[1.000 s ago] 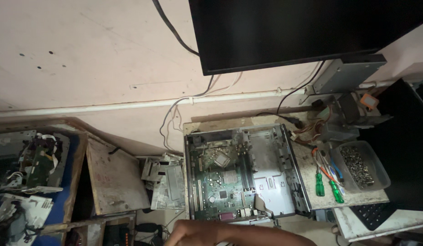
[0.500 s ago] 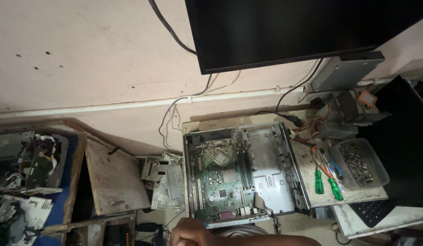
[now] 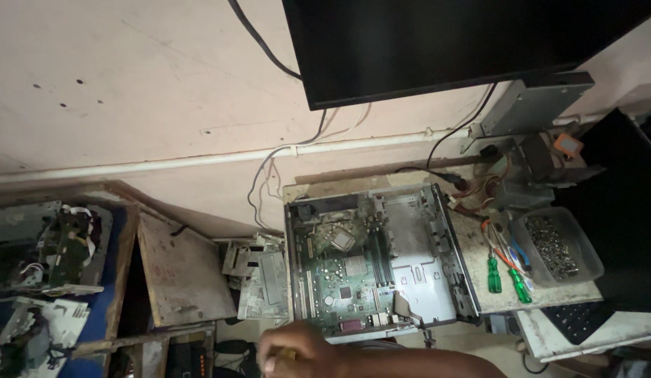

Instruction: The person uses a yellow screwdriver to remove screws from a computer case and then disconnects internal cables from the motherboard. They continue to unscrew and remove components from the case.

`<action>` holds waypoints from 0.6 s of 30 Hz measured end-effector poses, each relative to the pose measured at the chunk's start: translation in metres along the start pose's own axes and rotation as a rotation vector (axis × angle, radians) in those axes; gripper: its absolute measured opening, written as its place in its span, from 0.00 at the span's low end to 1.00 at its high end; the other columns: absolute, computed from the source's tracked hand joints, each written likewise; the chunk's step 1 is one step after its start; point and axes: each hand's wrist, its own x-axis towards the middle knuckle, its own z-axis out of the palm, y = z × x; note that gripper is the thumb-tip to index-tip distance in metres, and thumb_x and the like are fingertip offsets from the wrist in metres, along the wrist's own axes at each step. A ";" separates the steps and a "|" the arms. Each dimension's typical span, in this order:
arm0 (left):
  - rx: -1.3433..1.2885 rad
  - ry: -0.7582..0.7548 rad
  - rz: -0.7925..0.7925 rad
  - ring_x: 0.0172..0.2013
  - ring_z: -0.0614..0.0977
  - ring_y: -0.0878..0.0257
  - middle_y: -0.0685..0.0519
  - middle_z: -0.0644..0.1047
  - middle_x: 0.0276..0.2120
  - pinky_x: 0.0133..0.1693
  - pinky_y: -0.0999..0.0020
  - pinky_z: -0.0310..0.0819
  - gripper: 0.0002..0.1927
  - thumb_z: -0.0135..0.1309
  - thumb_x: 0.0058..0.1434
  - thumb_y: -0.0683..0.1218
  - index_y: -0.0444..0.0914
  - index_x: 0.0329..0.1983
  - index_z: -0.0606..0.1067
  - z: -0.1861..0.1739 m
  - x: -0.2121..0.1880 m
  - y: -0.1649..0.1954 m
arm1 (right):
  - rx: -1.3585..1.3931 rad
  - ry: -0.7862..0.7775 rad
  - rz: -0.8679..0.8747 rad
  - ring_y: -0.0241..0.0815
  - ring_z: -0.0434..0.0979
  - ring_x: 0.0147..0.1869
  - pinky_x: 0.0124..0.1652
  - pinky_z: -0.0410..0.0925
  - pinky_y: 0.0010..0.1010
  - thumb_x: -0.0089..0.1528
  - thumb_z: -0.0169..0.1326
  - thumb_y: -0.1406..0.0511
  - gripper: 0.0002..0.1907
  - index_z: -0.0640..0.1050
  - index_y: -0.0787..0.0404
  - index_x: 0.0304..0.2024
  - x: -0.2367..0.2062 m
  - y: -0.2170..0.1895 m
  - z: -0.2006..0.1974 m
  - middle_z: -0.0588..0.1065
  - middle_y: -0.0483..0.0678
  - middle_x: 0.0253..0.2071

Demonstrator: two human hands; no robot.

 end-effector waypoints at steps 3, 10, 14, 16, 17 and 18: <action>0.780 0.247 0.533 0.21 0.76 0.70 0.52 0.77 0.25 0.25 0.75 0.70 0.15 0.46 0.73 0.41 0.38 0.27 0.73 -0.004 0.003 -0.011 | 0.018 0.240 -0.050 0.38 0.74 0.32 0.33 0.67 0.32 0.73 0.45 0.56 0.19 0.74 0.64 0.38 -0.016 0.009 0.019 0.75 0.49 0.32; 0.793 0.098 0.214 0.22 0.69 0.72 0.53 0.71 0.23 0.29 0.77 0.60 0.19 0.46 0.78 0.41 0.34 0.27 0.71 0.012 -0.012 -0.011 | 0.018 0.086 -0.172 0.35 0.69 0.27 0.31 0.64 0.29 0.75 0.46 0.56 0.20 0.72 0.61 0.34 -0.014 0.041 0.018 0.70 0.44 0.25; 1.081 -0.489 0.162 0.24 0.65 0.78 0.58 0.68 0.24 0.32 0.80 0.56 0.14 0.45 0.74 0.35 0.32 0.30 0.72 0.020 -0.014 0.034 | 0.175 -0.406 0.092 0.31 0.61 0.23 0.27 0.56 0.27 0.73 0.49 0.58 0.22 0.70 0.63 0.27 0.005 0.041 -0.013 0.64 0.40 0.19; 1.188 -0.625 0.225 0.22 0.63 0.77 0.57 0.66 0.21 0.31 0.79 0.53 0.14 0.44 0.73 0.35 0.31 0.29 0.70 0.017 -0.012 0.041 | 0.295 -0.412 0.152 0.29 0.58 0.20 0.24 0.53 0.25 0.72 0.50 0.57 0.21 0.71 0.64 0.29 0.012 0.037 -0.017 0.62 0.38 0.17; 1.103 -0.535 0.218 0.22 0.63 0.76 0.56 0.67 0.20 0.30 0.79 0.53 0.14 0.45 0.72 0.35 0.31 0.28 0.71 0.015 -0.011 0.039 | 0.353 -0.415 0.179 0.28 0.56 0.18 0.22 0.52 0.24 0.72 0.50 0.57 0.20 0.72 0.64 0.30 0.013 0.035 -0.015 0.60 0.37 0.16; 1.017 -0.445 0.211 0.21 0.64 0.74 0.55 0.67 0.18 0.30 0.79 0.53 0.14 0.46 0.71 0.34 0.31 0.27 0.72 0.013 -0.008 0.033 | 0.243 -0.274 0.130 0.29 0.60 0.21 0.24 0.55 0.27 0.71 0.50 0.56 0.19 0.73 0.63 0.31 0.013 0.032 -0.011 0.64 0.39 0.20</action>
